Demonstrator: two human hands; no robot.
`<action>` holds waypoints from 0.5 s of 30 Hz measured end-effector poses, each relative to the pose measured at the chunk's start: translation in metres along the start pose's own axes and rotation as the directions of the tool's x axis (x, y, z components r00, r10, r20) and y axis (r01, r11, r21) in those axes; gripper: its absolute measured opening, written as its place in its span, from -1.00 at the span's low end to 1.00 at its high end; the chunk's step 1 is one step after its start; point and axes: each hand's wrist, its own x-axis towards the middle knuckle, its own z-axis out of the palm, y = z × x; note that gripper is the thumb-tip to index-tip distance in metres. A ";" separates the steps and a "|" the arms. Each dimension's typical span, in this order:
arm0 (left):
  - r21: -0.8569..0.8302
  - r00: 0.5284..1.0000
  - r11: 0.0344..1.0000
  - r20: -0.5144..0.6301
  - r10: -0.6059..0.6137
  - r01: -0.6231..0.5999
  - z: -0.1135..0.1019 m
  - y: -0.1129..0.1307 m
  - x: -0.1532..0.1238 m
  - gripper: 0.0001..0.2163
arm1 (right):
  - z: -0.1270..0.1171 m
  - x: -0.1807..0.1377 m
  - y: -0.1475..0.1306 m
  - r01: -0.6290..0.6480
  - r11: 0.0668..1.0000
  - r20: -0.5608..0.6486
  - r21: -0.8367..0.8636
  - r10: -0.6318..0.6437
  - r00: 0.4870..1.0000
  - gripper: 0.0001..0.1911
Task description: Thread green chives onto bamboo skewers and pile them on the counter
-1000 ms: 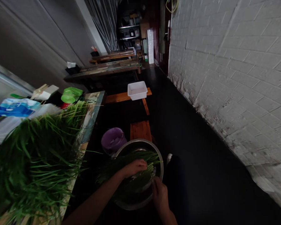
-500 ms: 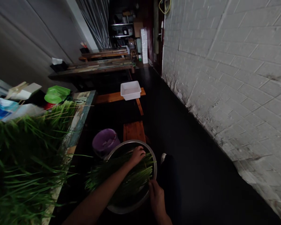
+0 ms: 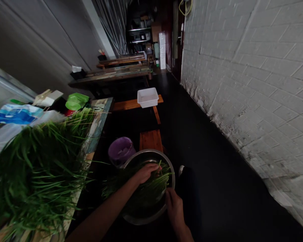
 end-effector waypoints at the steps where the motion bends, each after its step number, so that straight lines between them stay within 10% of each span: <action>1: -0.023 1.000 1.000 0.016 -0.015 0.016 0.002 0.002 -0.002 -0.63 | 0.000 0.000 0.000 0.002 1.000 0.001 -0.004 -0.002 1.000 -0.64; 15: -0.108 0.998 0.993 0.014 -0.056 0.057 -0.004 -0.005 0.003 -0.63 | 0.000 0.003 0.000 0.002 0.999 -0.006 -0.042 -0.003 1.000 -0.63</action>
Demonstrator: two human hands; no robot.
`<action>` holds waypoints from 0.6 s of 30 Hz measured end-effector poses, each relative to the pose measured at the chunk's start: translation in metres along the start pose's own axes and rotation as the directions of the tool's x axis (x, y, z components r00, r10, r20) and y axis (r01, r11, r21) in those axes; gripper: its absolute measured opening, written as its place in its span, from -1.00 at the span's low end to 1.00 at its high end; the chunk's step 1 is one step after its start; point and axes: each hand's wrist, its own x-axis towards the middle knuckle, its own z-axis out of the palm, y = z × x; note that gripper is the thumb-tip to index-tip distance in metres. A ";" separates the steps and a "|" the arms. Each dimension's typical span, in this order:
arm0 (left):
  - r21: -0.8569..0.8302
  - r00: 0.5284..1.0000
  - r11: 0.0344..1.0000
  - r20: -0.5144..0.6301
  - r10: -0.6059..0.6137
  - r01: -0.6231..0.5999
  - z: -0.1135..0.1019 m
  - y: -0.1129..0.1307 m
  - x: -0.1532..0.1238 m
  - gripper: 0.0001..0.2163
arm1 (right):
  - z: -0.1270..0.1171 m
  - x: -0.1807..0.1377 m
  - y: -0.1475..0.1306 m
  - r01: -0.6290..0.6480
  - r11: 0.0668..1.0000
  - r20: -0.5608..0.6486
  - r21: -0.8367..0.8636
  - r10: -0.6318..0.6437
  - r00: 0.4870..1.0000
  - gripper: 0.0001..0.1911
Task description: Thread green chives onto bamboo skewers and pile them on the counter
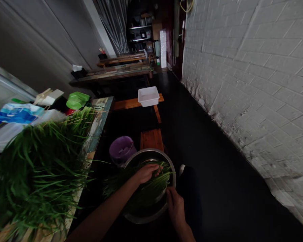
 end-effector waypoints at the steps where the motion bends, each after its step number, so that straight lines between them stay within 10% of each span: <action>1: 0.003 1.000 1.000 0.002 0.001 -0.001 0.000 0.000 0.000 -0.65 | 0.000 0.000 0.000 0.006 1.000 -0.003 0.002 -0.006 1.000 -0.63; 18: 0.166 0.999 0.985 0.019 0.049 -0.052 0.000 -0.001 0.000 -0.67 | -0.001 0.003 0.006 0.027 0.999 0.009 -0.034 -0.027 1.000 -0.62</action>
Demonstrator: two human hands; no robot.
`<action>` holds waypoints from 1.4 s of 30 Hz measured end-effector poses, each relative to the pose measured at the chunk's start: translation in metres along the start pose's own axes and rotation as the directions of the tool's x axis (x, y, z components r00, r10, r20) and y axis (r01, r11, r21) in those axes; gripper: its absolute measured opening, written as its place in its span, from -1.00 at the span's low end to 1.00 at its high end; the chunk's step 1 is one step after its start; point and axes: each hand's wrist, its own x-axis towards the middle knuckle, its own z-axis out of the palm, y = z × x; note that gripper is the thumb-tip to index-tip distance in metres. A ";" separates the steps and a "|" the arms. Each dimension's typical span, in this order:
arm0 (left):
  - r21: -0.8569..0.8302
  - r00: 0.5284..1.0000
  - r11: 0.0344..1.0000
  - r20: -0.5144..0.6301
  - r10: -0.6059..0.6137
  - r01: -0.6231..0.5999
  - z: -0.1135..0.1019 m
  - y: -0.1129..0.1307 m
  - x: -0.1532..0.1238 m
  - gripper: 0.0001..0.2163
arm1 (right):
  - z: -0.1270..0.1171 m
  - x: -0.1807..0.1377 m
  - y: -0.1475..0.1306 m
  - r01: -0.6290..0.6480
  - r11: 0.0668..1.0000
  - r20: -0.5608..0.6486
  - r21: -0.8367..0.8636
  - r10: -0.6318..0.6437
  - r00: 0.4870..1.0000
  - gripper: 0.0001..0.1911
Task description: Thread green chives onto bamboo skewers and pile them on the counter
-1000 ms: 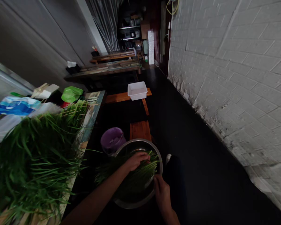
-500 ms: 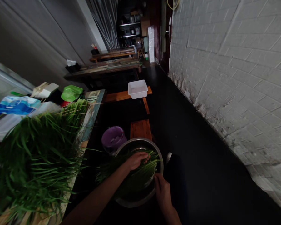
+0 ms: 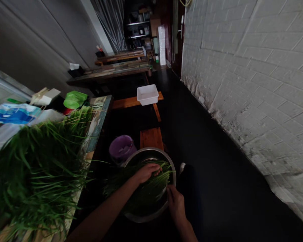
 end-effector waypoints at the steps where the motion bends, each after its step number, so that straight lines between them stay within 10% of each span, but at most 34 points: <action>1: 0.035 1.000 0.999 0.013 0.005 -0.006 -0.001 -0.001 0.000 -0.67 | 0.000 0.001 0.001 0.001 1.000 0.003 -0.007 -0.001 1.000 -0.61; 9: 0.262 0.994 0.964 0.106 0.022 -0.049 -0.005 0.015 -0.007 -0.69 | -0.001 0.022 -0.011 0.057 0.997 -0.030 -0.042 -0.059 0.998 -0.62; 20: 0.434 0.876 0.892 0.470 -0.107 -0.124 -0.008 0.097 -0.037 -0.62 | -0.050 0.057 -0.092 0.208 0.974 0.080 0.089 -0.215 0.973 -0.69; 26: 0.397 0.793 0.907 0.594 -0.137 -0.141 -0.009 0.137 -0.059 -0.48 | -0.078 0.067 -0.115 0.125 0.953 -0.149 0.277 -0.086 0.985 -0.69; 31: 0.624 0.843 0.777 0.460 -0.278 -0.084 -0.042 0.097 -0.052 -0.40 | -0.064 0.049 -0.062 -0.017 0.938 -0.271 0.346 0.117 0.955 -0.65; 36: 0.906 0.895 0.414 0.250 -0.369 -0.082 -0.066 0.014 -0.034 -0.50 | -0.020 -0.002 0.023 -0.189 0.973 -0.122 0.135 0.206 0.971 -0.63; 39: 0.922 0.990 0.370 0.136 -0.047 -0.109 -0.047 -0.022 -0.010 -0.68 | -0.001 -0.027 0.049 -0.229 0.972 -0.068 0.056 0.233 0.970 -0.58; 42: 0.906 0.972 0.384 0.106 0.207 -0.181 -0.009 -0.043 0.021 -0.85 | 0.005 -0.036 0.053 -0.236 0.971 -0.035 0.039 0.237 0.971 -0.55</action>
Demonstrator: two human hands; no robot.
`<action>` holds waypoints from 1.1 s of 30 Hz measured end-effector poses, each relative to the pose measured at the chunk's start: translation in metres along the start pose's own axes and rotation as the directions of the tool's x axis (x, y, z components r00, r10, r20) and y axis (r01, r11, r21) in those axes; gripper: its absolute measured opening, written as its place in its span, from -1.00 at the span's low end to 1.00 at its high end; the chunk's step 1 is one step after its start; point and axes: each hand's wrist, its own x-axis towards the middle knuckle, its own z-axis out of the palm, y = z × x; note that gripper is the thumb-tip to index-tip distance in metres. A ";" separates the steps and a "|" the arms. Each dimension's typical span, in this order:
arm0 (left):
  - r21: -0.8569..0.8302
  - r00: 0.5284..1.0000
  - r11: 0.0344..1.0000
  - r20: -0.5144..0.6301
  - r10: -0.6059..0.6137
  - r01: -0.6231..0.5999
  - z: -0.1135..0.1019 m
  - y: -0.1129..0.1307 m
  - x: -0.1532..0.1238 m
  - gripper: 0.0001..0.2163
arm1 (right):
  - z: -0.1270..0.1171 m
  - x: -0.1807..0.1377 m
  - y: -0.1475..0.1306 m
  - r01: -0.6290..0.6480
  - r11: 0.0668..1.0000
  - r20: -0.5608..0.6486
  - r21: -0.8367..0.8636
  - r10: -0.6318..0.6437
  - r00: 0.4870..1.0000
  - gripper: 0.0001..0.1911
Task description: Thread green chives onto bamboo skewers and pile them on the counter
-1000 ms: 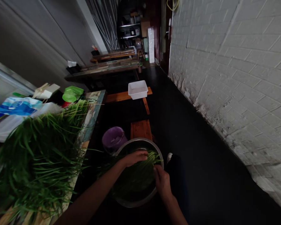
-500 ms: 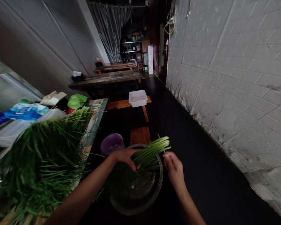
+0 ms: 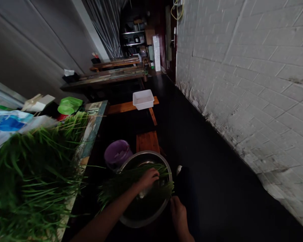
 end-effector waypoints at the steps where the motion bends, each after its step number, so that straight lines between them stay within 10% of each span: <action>1: 0.006 0.999 1.000 -0.042 0.003 -0.003 0.011 0.008 0.010 -0.84 | 0.000 0.000 -0.002 0.005 1.000 0.008 -0.004 -0.005 1.000 -0.54; 8: -0.257 0.986 0.965 -0.142 -0.093 0.054 0.022 0.028 0.031 -0.87 | -0.012 0.005 -0.019 0.062 0.998 -0.004 -0.030 -0.062 0.998 -0.58; 12: -0.647 0.994 0.754 0.071 -0.086 0.111 0.000 0.028 0.014 -0.69 | -0.016 0.008 -0.029 0.099 0.995 0.013 0.009 -0.099 0.995 -0.61; 21: -0.880 0.988 0.454 0.093 -0.125 0.140 -0.022 0.038 -0.006 -0.64 | -0.012 0.015 -0.050 0.172 0.985 0.062 -0.009 -0.171 0.983 -0.67; 33: -0.700 0.993 0.707 0.111 -0.029 0.099 -0.035 0.038 -0.008 -0.63 | -0.013 0.022 -0.050 0.203 0.979 0.050 0.015 -0.204 0.978 -0.63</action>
